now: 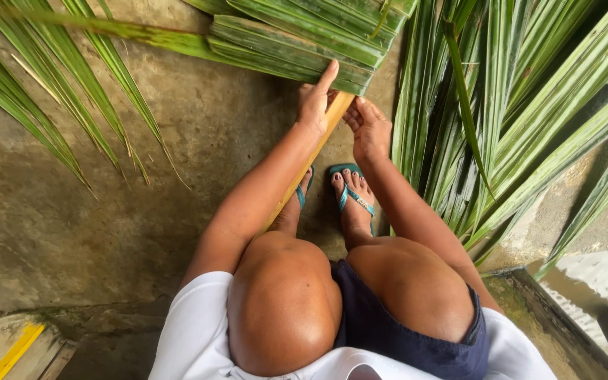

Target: The person sits on the ground and weaves long green palm leaves onto a wooden frame using a thin flexible strip. They repeatedly thread the strip through the leaves to secure them in place, building up a layered mat-like structure.

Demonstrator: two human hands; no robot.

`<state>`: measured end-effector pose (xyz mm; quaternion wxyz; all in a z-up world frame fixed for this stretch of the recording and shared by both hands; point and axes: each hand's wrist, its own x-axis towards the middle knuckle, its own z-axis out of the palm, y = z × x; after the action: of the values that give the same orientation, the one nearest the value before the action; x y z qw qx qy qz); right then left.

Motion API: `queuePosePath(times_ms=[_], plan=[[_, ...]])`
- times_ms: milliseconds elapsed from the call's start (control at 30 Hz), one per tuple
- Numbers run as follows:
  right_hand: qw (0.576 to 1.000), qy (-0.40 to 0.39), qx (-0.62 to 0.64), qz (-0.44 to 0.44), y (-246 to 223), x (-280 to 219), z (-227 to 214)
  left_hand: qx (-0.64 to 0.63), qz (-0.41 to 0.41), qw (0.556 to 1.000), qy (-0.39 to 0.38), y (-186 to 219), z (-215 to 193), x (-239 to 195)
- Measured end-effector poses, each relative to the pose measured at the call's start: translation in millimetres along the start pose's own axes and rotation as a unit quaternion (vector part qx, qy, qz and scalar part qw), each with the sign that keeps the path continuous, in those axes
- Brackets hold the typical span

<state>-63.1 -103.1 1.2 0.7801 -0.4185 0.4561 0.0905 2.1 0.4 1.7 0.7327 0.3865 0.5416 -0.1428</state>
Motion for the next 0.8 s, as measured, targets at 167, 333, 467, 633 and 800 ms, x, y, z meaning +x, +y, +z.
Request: queuePosePath(times_ms=[167,333,467,633,800], plan=[[0.991,-0.075,-0.107,0.032,-31,-13,9,0.119,-0.005,0.991,0.058,15,7,-9],[0.993,-0.068,-0.083,0.049,-39,12,3,0.077,0.045,0.995,0.049,7,7,-2],[0.985,-0.106,-0.123,0.067,-42,8,5,0.117,0.015,0.989,0.085,13,7,-7],[0.981,-0.094,-0.172,0.000,-26,14,3,0.087,0.019,0.995,0.046,17,9,-6],[0.974,-0.110,-0.197,-0.025,-31,13,3,0.101,0.041,0.994,0.027,18,11,-9]])
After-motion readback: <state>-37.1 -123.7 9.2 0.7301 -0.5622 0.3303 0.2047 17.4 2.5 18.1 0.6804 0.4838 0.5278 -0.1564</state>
